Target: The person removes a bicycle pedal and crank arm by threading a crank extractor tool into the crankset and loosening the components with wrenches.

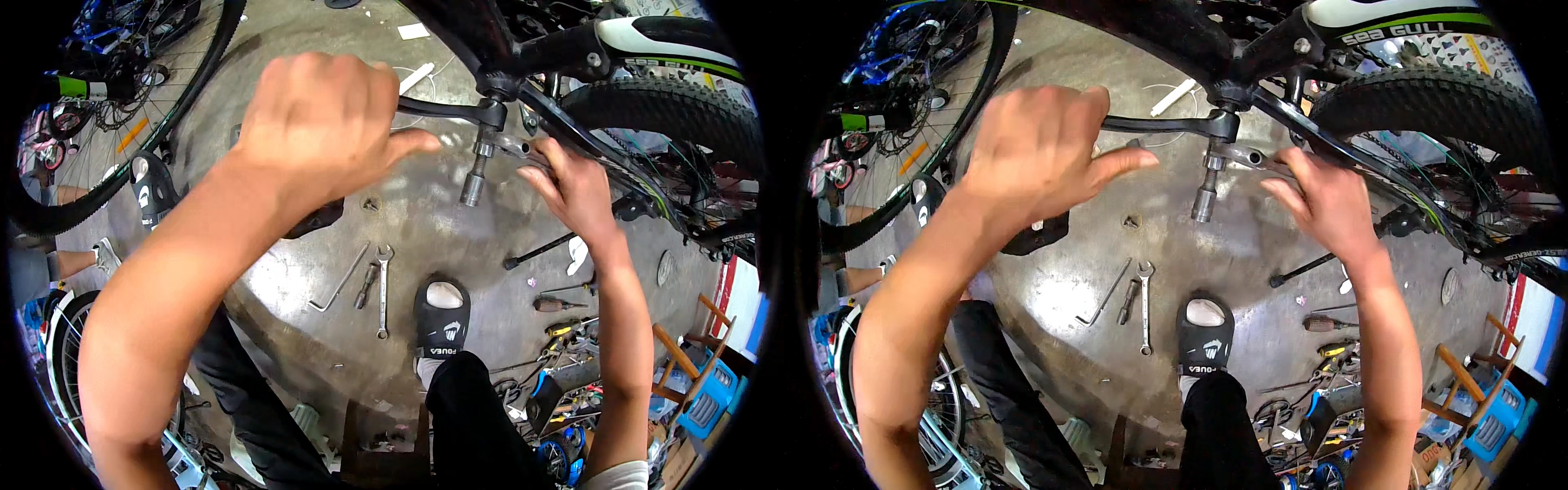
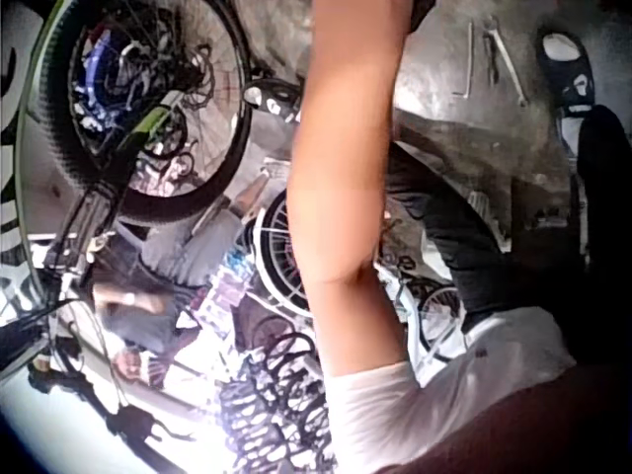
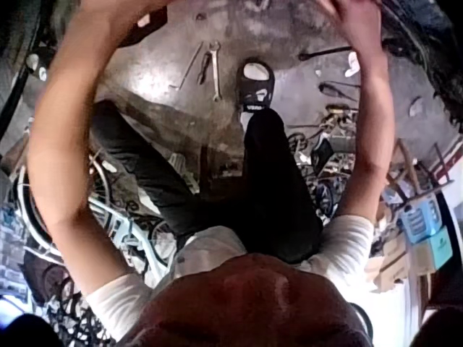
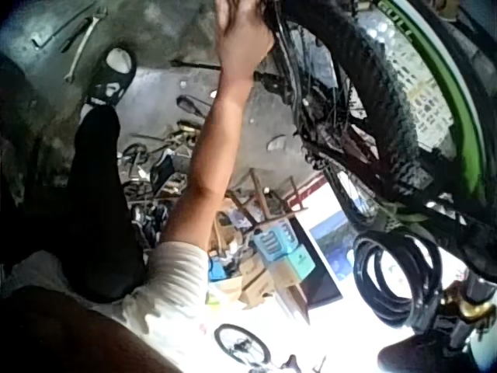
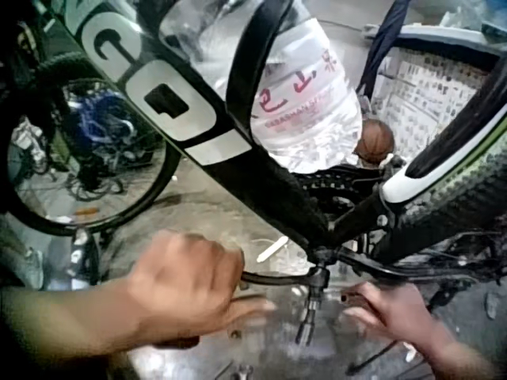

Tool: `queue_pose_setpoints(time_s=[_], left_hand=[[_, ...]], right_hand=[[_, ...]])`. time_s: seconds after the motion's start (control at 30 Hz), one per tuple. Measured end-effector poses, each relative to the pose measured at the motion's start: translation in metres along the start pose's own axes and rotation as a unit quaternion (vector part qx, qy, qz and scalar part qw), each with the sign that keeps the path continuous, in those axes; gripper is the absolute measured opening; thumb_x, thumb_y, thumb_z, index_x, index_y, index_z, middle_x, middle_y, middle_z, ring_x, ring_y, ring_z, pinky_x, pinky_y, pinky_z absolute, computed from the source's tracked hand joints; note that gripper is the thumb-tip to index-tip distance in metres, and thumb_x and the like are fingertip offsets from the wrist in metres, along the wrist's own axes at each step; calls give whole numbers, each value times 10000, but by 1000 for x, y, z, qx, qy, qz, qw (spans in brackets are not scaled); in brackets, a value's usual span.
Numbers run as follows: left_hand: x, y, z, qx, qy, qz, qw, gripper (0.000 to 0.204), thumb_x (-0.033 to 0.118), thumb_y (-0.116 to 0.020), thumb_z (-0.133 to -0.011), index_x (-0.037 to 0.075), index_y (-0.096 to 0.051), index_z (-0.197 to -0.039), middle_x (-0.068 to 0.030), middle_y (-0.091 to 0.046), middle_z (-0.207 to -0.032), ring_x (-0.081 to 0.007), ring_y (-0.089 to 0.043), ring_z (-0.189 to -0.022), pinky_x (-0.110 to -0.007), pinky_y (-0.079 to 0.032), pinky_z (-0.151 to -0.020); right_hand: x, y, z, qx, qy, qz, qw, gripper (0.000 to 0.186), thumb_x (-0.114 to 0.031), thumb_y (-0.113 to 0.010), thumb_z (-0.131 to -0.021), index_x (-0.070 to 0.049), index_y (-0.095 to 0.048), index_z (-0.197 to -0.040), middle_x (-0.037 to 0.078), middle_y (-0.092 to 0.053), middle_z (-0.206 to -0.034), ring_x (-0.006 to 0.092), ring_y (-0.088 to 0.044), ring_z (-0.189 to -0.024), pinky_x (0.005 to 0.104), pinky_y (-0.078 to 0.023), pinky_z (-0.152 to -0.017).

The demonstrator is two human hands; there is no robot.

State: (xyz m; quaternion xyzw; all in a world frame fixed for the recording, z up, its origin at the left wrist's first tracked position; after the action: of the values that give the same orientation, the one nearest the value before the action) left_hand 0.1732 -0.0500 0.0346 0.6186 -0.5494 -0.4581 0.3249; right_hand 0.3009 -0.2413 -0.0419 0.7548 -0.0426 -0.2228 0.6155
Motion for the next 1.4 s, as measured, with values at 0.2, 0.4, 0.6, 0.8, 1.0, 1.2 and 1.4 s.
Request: queue_pose_setpoints(time_s=[0.2,0.4,0.6,0.8,1.0,1.2,1.4], left_hand=[[-6,-16,-14,-181,95,25,978,405,456,-703,-876,54,-724,-831,-152,-707,-763,-326,-714,-741,-428,-563,-662],[-15,-34,-24,-329,112,58,936,340,369,-720,-862,33,-763,-830,-179,-734,-847,-366,-728,-839,-436,-579,-735],[-15,-37,-21,-346,127,72,927,287,309,-680,-862,34,-758,-838,-176,-730,-848,-383,-718,-845,-453,-575,-758],[-24,-39,-7,-339,113,45,933,267,292,-674,-852,38,-733,-791,-174,-693,-749,-381,-694,-765,-469,-556,-715],[-24,-55,1,-270,94,85,954,212,249,-713,-830,45,-713,-770,-157,-668,-678,-373,-672,-697,-463,-539,-668],[-31,-79,18,-202,77,193,957,240,252,-738,-811,27,-684,-746,-163,-612,-602,-389,-620,-628,-481,-476,-595],[-32,-87,15,-195,106,222,949,240,252,-729,-795,28,-678,-724,-177,-609,-607,-395,-616,-623,-483,-482,-600]], right_hand=[[80,0,54,37,-140,123,982,256,-302,-751,-870,-67,-668,-929,146,-694,-827,375,-677,-769,460,-511,-640],[75,-12,44,46,-175,94,979,343,-325,-739,-866,-57,-617,-691,167,-649,-724,405,-640,-718,479,-499,-619],[79,0,50,55,-192,129,971,329,-330,-734,-863,-67,-626,-698,150,-651,-724,381,-642,-691,463,-499,-606],[64,-3,45,67,-163,120,977,328,-331,-734,-871,-65,-640,-704,142,-649,-700,374,-633,-646,446,-490,-581],[46,29,52,96,-139,193,966,284,-318,-747,-855,-91,-652,-713,121,-655,-671,343,-643,-609,434,-493,-565],[10,61,39,86,-120,246,958,338,-305,-749,-861,-76,-569,-691,120,-601,-621,356,-615,-585,443,-455,-516],[3,77,33,11,-141,240,960,380,-362,-762,-837,-59,-579,-700,137,-625,-648,382,-630,-617,466,-468,-550]])
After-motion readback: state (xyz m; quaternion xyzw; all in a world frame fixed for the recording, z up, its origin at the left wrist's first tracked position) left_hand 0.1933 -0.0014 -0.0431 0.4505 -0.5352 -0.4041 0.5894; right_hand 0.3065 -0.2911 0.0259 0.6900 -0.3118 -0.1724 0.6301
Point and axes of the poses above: each hand's wrist, its own z-axis away from the middle knuckle, its own y-axis out of the back of the hand, x = y × z, the point moved 8 cm from there along -z, towards the middle knuckle
